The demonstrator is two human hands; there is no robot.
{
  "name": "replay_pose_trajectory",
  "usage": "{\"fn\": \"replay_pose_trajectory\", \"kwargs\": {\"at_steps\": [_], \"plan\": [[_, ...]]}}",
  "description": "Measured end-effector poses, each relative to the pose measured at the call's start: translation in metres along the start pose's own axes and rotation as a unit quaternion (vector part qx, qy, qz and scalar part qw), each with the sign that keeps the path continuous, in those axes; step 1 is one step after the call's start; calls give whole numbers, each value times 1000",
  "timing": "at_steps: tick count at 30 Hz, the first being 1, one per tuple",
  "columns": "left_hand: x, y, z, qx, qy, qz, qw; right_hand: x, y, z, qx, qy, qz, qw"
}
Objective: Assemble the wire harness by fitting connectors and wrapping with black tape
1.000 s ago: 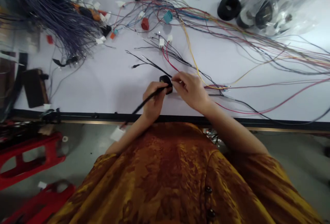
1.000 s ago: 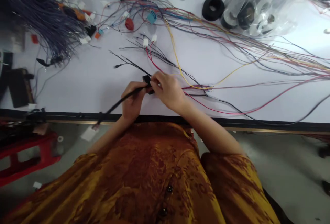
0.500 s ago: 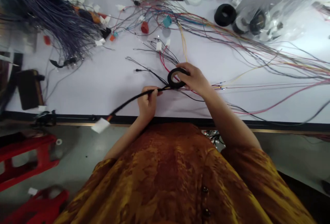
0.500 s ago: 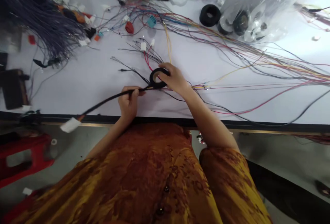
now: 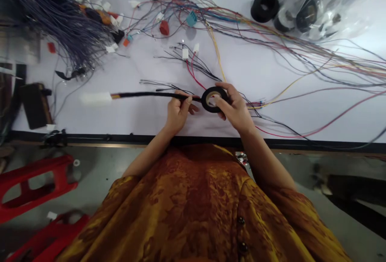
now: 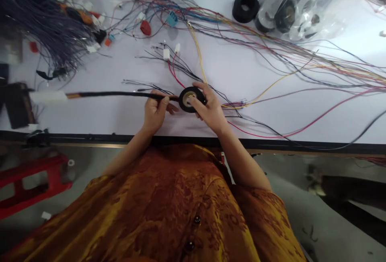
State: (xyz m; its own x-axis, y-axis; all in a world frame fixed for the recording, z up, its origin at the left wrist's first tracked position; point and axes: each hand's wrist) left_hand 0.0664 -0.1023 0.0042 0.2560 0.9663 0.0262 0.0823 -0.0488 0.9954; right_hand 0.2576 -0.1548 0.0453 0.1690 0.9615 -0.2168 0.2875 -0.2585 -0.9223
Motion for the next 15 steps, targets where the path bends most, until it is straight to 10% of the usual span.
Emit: {"fn": "replay_pose_trajectory", "kwargs": {"at_steps": [10, 15], "plan": [[21, 19, -9, 114, 1, 71, 991, -43, 19, 73, -83, -20, -70, 994], [10, 27, -6, 158, -40, 75, 984, -32, 23, 60, -61, -64, -71, 993]]}}
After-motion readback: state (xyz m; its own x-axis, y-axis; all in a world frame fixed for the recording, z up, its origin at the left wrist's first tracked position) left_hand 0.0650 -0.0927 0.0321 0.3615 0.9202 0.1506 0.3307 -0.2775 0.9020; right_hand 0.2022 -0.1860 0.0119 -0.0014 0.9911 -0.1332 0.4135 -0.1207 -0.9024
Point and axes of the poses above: each hand's wrist, its own x-axis towards the middle knuckle, its own z-axis out of the palm, y = z × x, and after that the axes turned 4 degrees about y, right-handed
